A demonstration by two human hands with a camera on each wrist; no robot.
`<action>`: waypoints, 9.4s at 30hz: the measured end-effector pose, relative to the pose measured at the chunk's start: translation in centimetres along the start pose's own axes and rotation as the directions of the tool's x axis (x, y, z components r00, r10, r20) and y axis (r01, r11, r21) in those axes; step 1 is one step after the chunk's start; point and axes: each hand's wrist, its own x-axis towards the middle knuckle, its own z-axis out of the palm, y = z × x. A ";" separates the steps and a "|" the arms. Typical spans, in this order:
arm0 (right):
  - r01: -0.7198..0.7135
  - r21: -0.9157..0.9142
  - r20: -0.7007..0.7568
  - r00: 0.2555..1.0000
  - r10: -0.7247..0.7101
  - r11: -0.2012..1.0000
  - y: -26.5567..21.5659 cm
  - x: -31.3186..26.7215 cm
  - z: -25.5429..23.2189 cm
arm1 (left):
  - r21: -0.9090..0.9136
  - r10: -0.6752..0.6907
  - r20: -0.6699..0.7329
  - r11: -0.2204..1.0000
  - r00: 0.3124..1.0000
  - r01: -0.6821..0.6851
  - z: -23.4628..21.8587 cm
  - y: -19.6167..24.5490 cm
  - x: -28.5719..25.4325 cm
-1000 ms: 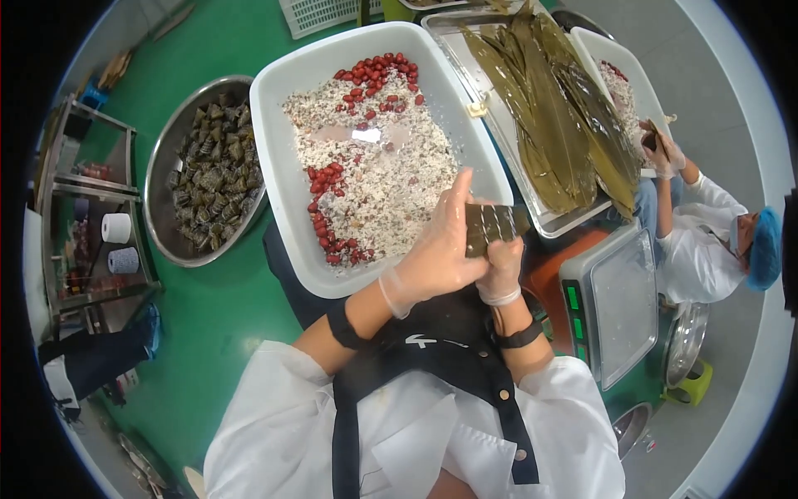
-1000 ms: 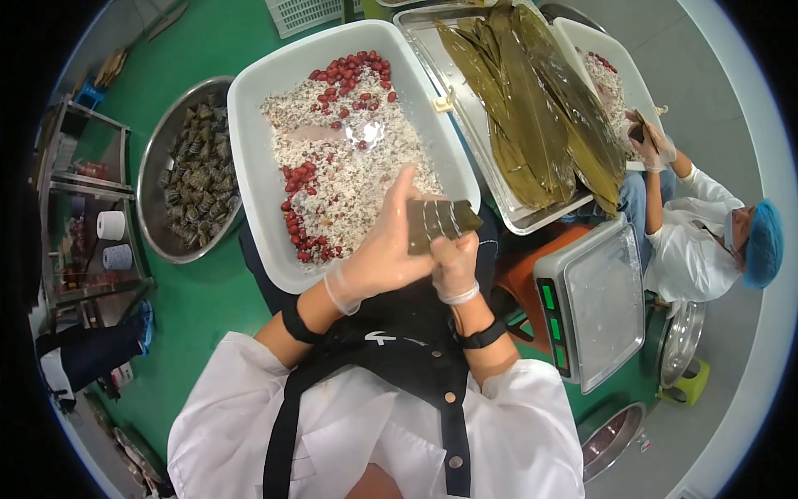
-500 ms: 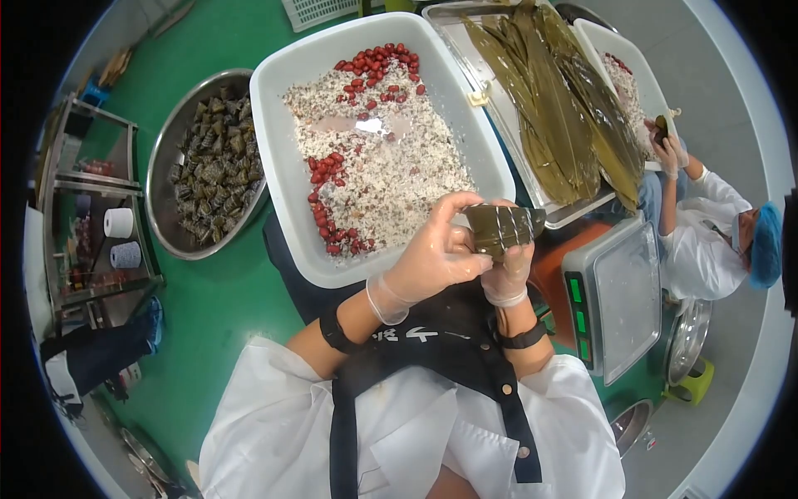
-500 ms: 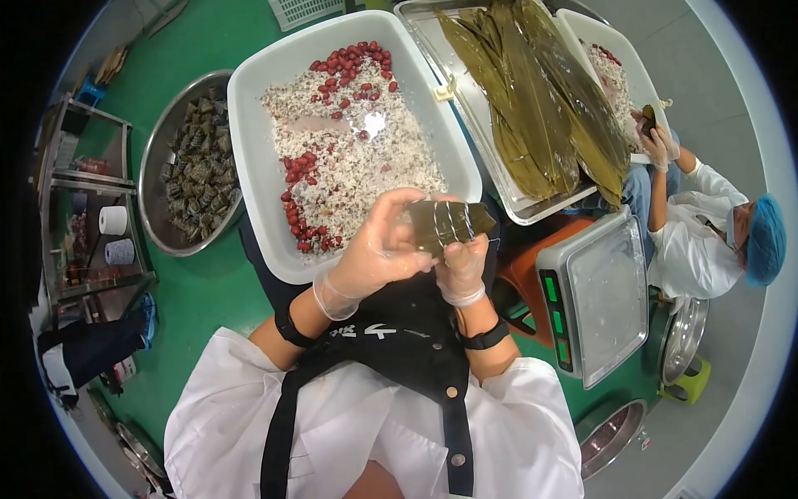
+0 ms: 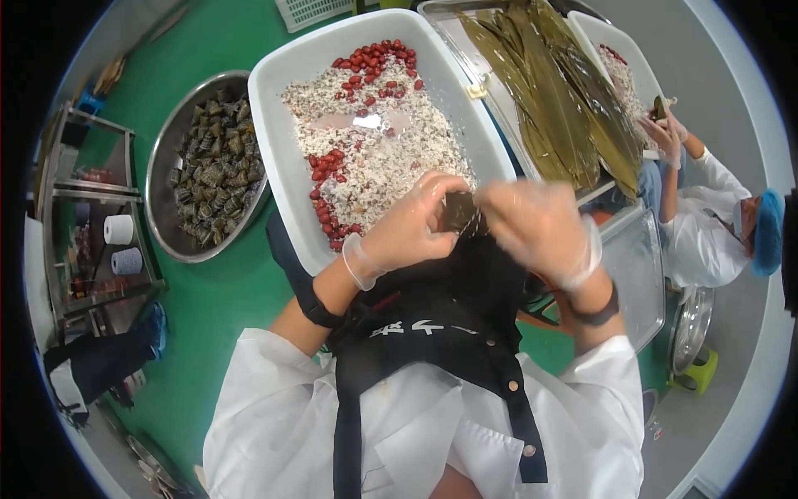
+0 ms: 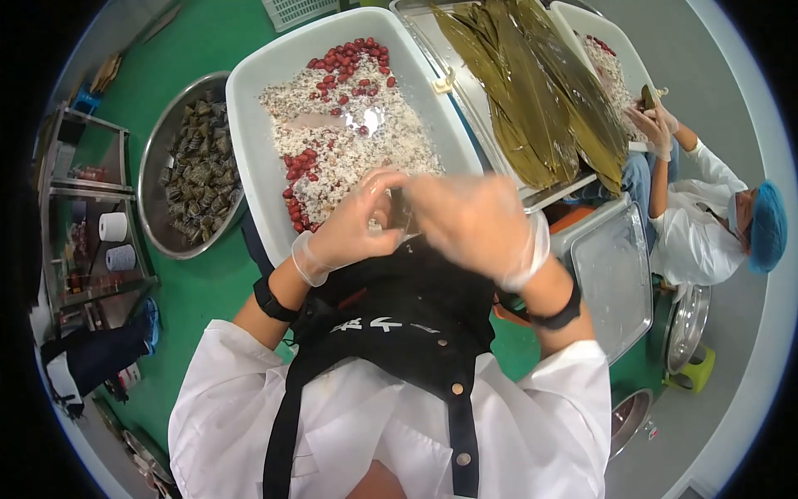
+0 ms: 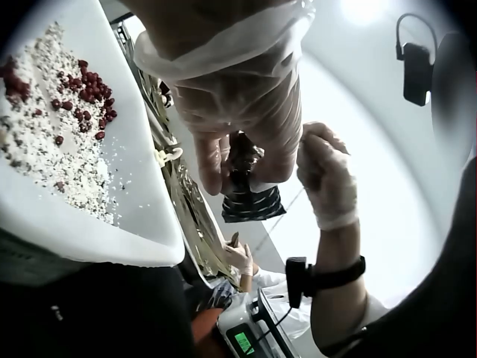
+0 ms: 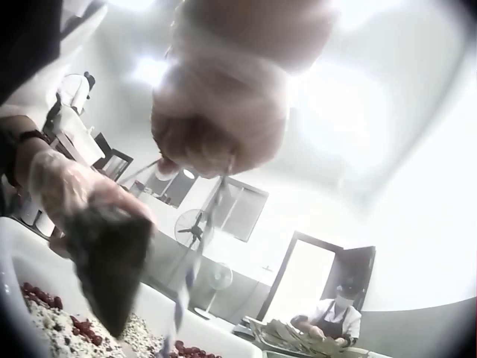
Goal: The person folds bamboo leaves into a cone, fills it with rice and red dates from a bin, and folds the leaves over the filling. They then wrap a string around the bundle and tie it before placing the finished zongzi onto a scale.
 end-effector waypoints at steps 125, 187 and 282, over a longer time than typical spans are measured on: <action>-0.628 0.702 0.447 0.756 0.479 0.336 8.2 -4.7 6.1 | -0.659 -0.222 -0.406 0.744 0.887 -0.116 -5.1 1.4 -1.4; -0.334 0.815 -0.006 0.812 0.584 0.473 25.4 8.3 12.7 | 0.206 0.133 -0.701 0.978 0.701 0.021 -0.5 -10.3 23.1; -0.332 -0.285 -0.636 0.767 0.081 0.899 7.4 -4.8 6.6 | -0.782 -0.501 -0.057 0.560 0.864 0.273 8.9 -4.9 3.8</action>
